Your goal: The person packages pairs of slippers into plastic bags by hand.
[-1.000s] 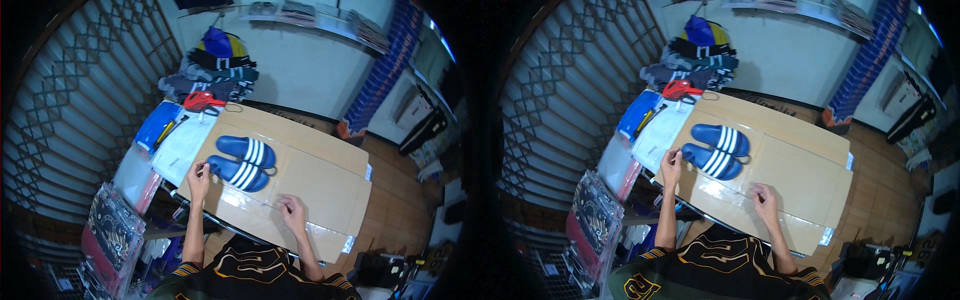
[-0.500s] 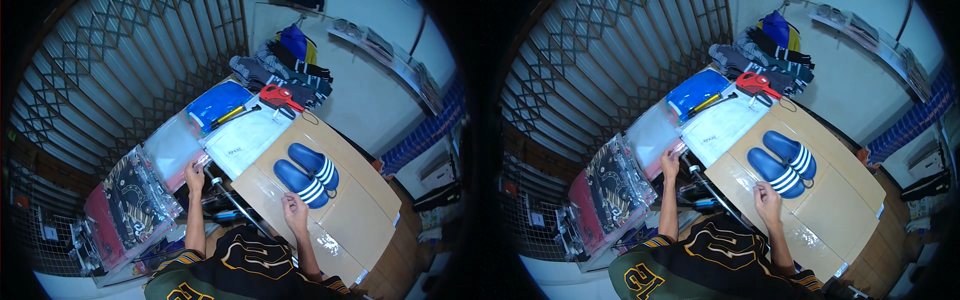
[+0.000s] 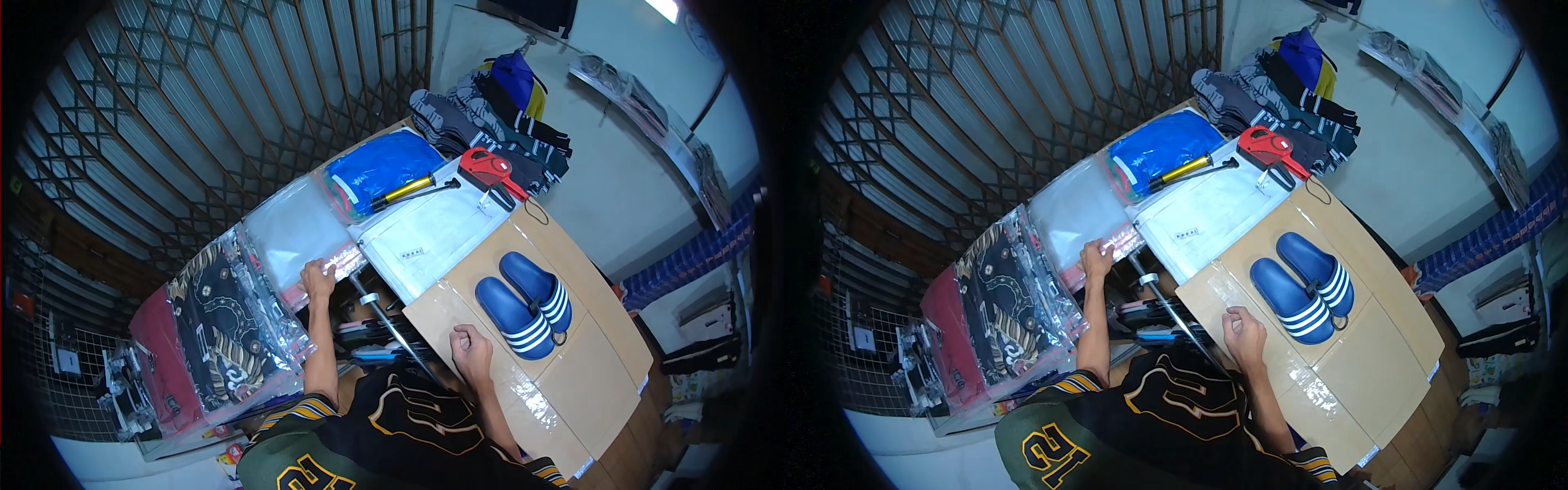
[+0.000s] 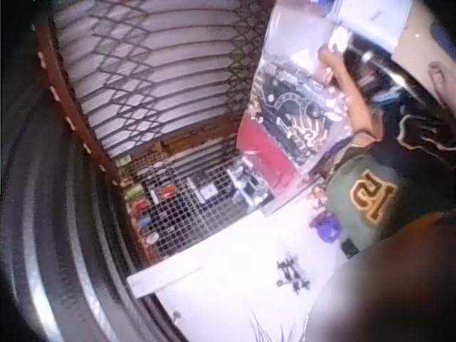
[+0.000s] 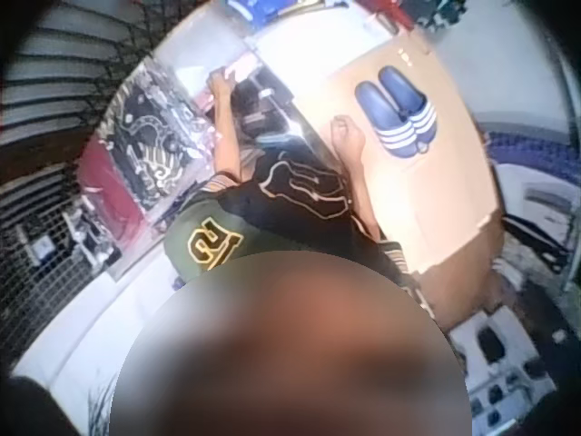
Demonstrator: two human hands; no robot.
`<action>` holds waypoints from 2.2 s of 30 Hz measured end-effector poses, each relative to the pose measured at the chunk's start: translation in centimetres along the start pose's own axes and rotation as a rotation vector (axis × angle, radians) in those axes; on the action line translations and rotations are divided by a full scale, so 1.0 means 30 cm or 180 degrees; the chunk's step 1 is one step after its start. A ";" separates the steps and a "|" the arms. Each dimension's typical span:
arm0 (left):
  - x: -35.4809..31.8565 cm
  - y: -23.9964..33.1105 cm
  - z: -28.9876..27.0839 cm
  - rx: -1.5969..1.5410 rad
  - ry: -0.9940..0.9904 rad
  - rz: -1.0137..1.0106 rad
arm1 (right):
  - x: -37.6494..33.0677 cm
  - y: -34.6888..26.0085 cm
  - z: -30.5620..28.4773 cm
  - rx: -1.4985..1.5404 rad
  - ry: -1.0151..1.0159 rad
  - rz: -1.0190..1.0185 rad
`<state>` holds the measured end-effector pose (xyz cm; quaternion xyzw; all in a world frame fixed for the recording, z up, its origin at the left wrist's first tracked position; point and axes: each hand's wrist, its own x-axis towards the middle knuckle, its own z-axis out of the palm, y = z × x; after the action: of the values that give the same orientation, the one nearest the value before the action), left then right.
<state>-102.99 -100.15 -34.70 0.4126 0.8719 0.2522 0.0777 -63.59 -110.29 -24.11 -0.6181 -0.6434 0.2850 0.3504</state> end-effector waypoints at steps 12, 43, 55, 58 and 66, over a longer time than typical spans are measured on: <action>-0.038 0.089 -0.060 -0.0462 0.0255 0.0633 | 0.008 0.006 0.029 -0.0143 0.0252 0.0065; -0.447 0.656 -0.240 -0.2020 -0.0372 0.1373 | -0.147 0.057 -0.183 0.1309 0.0046 0.0683; -1.171 1.122 -0.332 -0.2023 -0.2248 0.3284 | -0.280 0.121 -0.775 0.0177 0.1389 -0.0009; -1.351 1.198 -0.342 -0.2022 -0.2702 0.3634 | -0.340 0.225 -0.889 -0.0177 0.1752 -0.0013; -1.664 1.300 -0.239 -0.1430 -0.3516 0.4174 | -0.618 0.438 -1.144 -0.0126 0.2544 0.0638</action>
<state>-46.61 -119.95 -12.48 0.8670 0.2279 0.1761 0.4066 -28.36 -130.05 -16.13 -0.7463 -0.3986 0.0427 0.5313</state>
